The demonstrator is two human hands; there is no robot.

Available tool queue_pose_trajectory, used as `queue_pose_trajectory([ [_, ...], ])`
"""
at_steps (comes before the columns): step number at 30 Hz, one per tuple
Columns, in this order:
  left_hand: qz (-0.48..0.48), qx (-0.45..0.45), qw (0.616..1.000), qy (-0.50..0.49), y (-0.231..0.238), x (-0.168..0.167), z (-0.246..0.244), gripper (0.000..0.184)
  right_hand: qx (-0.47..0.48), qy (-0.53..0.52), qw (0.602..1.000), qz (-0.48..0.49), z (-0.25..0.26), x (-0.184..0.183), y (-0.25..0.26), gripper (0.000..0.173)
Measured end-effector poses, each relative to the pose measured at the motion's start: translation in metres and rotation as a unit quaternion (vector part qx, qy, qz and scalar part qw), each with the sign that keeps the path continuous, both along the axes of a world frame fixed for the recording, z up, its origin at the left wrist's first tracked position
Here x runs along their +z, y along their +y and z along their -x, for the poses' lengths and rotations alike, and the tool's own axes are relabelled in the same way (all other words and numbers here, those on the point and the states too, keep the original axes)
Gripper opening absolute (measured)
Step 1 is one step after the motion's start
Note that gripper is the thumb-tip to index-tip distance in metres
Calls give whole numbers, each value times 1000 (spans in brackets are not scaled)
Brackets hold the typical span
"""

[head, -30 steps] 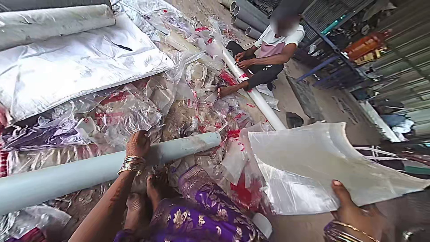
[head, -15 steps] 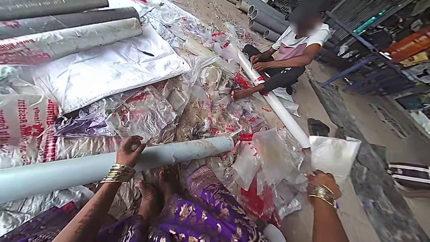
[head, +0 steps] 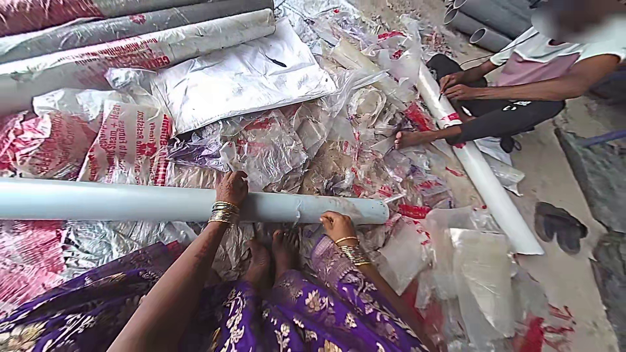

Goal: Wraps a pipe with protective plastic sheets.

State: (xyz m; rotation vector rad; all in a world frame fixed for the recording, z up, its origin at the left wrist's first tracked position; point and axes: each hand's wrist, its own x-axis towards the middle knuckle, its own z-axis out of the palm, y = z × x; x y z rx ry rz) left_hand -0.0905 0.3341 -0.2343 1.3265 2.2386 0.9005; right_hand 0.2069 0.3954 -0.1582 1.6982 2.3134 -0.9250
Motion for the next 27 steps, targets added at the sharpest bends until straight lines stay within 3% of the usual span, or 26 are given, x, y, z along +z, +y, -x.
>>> queue_pose_trajectory([
  [2, 31, -12, 999, -2, 2, 4, 1, 25, 35, -69, 994, 77, 38, -1, -2, 38],
  [6, 65, -24, 998, 5, 3, 8, -2, 26, 22, -183, 979, 82, 77, -3, -6, 64],
  [12, 81, -23, 996, -2, 0, 10, -3, 28, 22, -142, 985, 100, 82, -14, 1, 41],
  [15, 82, -19, 996, -10, 0, 11, -2, 28, 21, -81, 992, 92, 59, -22, 8, 40],
  [23, 106, -11, 994, -20, 1, 10, 0, 29, 5, -48, 998, 39, 27, -18, 7, 37],
  [25, 102, -3, 995, -17, 1, 11, -3, 29, -23, -39, 999, 24, 10, -10, 8, 36],
  [27, 107, 0, 994, -20, 2, 13, -3, 29, -110, -38, 993, -27, -19, 4, 13, 32],
])
